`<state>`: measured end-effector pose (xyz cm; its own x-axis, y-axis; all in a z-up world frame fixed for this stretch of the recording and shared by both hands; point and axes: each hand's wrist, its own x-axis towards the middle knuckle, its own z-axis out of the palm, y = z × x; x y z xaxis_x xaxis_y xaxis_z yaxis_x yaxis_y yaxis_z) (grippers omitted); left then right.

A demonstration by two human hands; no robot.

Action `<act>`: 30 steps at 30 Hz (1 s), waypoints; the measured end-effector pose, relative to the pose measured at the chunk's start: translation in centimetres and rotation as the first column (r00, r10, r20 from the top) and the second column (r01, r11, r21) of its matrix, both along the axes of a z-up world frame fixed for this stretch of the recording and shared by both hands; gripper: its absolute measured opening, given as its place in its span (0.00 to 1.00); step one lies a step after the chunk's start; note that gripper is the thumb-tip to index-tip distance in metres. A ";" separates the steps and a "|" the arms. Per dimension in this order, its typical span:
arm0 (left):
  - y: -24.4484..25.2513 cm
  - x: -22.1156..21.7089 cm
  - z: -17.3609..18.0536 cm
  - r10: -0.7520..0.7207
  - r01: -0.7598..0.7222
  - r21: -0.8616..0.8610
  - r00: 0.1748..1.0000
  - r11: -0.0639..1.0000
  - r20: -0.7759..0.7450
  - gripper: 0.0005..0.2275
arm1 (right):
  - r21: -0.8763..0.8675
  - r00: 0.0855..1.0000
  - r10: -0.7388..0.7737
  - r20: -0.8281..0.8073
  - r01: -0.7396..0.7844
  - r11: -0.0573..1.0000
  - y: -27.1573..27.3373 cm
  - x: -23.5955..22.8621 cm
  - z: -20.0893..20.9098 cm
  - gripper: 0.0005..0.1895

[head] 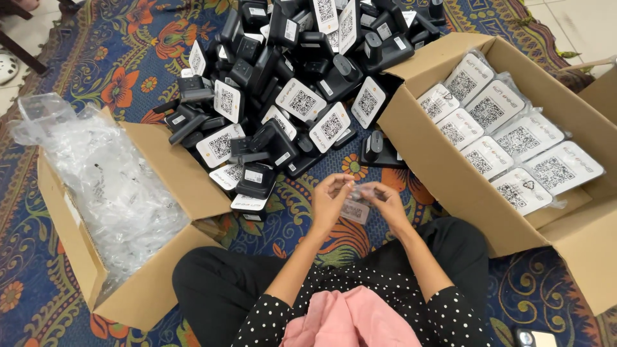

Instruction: The person packages small electronic devices with QR labels into plastic bags and cardboard boxes while sitting on the floor.

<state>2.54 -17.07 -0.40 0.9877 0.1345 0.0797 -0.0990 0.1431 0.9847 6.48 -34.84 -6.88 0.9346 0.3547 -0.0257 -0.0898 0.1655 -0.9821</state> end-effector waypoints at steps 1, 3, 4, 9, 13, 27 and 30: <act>-0.1 0.0 0.4 0.000 0.000 -0.001 1.000 1.000 -0.001 0.07 | -0.001 1.000 0.000 -0.001 0.000 1.000 -0.2 0.0 -0.7 0.11; -0.1 0.2 1.1 0.063 -0.063 0.001 0.998 0.998 0.028 0.11 | 0.087 0.994 -0.076 -0.079 0.083 0.993 -0.5 0.2 -2.2 0.11; 0.0 0.1 1.5 0.062 -0.062 0.002 0.998 0.998 0.026 0.11 | 0.088 0.994 -0.077 -0.081 0.084 0.993 -0.5 0.2 -1.9 0.11; 0.7 0.6 -0.5 0.211 -0.316 0.551 0.946 0.773 0.248 0.13 | 0.149 0.971 -0.077 -0.227 0.113 0.982 -0.3 0.1 -0.2 0.11; -0.3 1.6 -1.5 0.030 -0.181 0.600 0.967 0.779 0.253 0.12 | 0.177 0.962 -0.055 -0.269 0.106 0.979 -0.2 0.7 -1.7 0.11; -0.7 4.6 -3.1 -0.003 0.191 0.887 0.978 0.420 -0.209 0.28 | 0.128 0.999 -0.045 -0.007 0.046 0.991 1.2 0.1 0.9 0.32; -0.5 3.5 -1.8 -0.067 -0.093 0.860 0.987 0.502 0.146 0.30 | 0.007 1.000 0.003 0.013 -0.003 1.000 1.0 0.6 -3.8 0.17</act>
<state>6.06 -17.59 -2.16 0.9518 -0.0677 0.2992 -0.2402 -0.7709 0.5900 7.10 -33.79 -10.69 0.9339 0.3572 -0.0114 -0.0777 0.1719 -0.9820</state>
